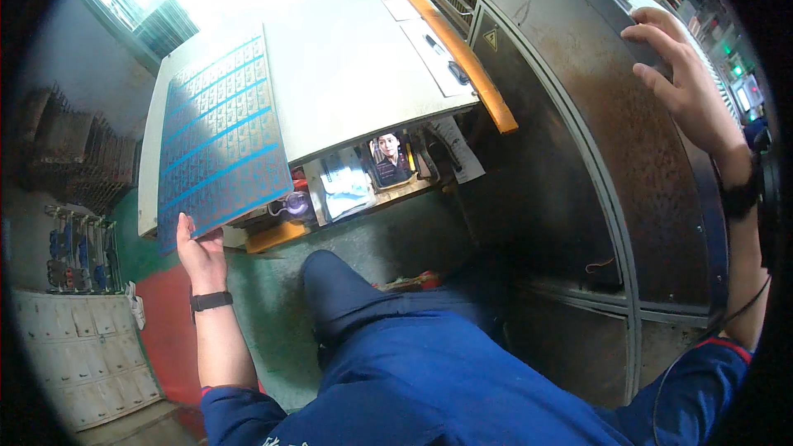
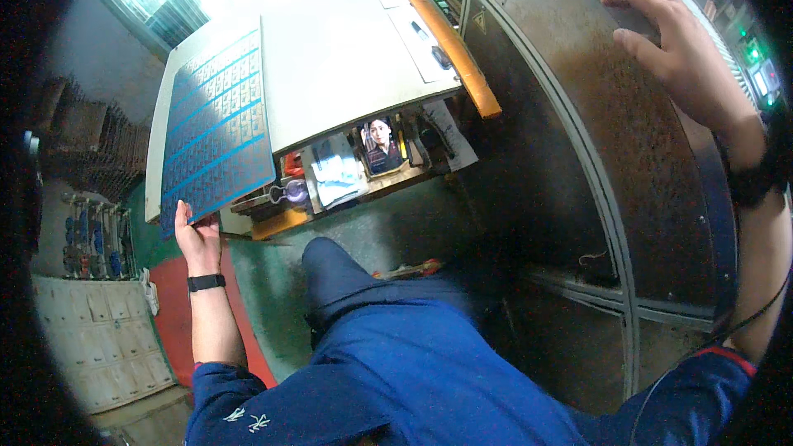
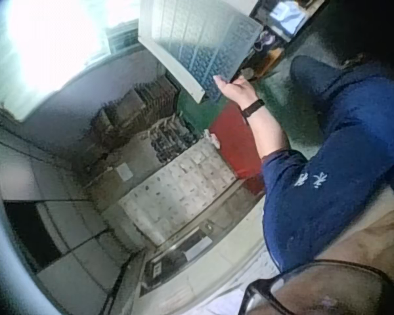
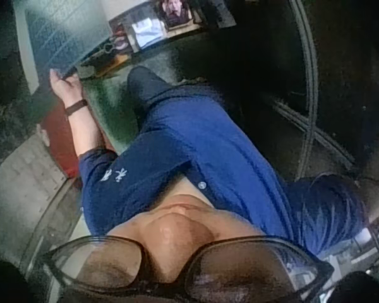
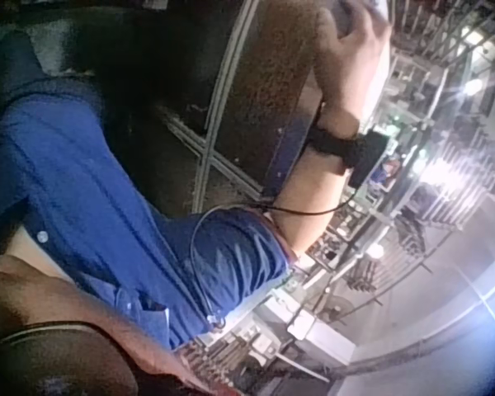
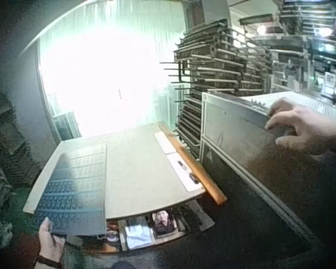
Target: Inspecting large printed circuit board panels as they move off a conveyor belt and placing them onto a stacking table.
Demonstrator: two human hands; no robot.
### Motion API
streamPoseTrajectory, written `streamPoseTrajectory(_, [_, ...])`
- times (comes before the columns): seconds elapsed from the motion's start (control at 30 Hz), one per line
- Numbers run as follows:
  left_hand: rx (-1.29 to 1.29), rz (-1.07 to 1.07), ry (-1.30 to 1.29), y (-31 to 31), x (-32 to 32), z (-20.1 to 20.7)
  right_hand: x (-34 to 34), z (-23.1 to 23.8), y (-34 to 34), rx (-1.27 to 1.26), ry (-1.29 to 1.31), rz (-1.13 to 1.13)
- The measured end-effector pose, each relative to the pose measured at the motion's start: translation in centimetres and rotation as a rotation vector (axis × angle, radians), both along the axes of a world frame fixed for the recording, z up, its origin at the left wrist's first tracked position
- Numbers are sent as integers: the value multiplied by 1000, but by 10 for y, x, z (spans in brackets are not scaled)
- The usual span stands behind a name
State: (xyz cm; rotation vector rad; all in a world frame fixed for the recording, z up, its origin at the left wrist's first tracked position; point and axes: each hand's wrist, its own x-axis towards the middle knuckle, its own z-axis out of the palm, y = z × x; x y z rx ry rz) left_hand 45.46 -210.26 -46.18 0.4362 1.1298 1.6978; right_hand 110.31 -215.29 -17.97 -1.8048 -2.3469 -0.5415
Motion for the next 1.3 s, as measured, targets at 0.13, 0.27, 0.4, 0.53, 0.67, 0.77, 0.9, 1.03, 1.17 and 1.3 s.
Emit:
streamPoseTrajectory(0.13, [-38,64,-50,2,0,-6,1,3,0,-34,-4,-2])
streamPoseTrajectory(0.27, [-30,43,-90,2,2,-18,2,3,1,-49,14,-4])
streamPoseTrajectory(0.4, [-25,69,-108,0,5,-21,0,5,2,-85,11,-120])
streamPoseTrajectory(0.53, [52,106,-240,-4,19,-21,-2,6,1,-100,36,-121])
streamPoseTrajectory(0.67, [100,-113,-223,-14,43,-26,-5,5,-3,-65,42,-11])
streamPoseTrajectory(0.77, [113,-270,-193,-17,61,-30,-4,5,-3,-65,52,4])
streamPoseTrajectory(0.9, [136,-270,-154,-13,82,-30,-3,4,-1,-66,27,4])
streamPoseTrajectory(1.03, [101,-158,-69,-2,90,-22,-1,3,-1,-52,24,0])
streamPoseTrajectory(1.17, [-10,-72,-11,5,86,-19,1,1,-1,-37,25,-1])
streamPoseTrajectory(1.3, [7,-110,-42,7,74,-23,2,0,0,-29,-7,4])
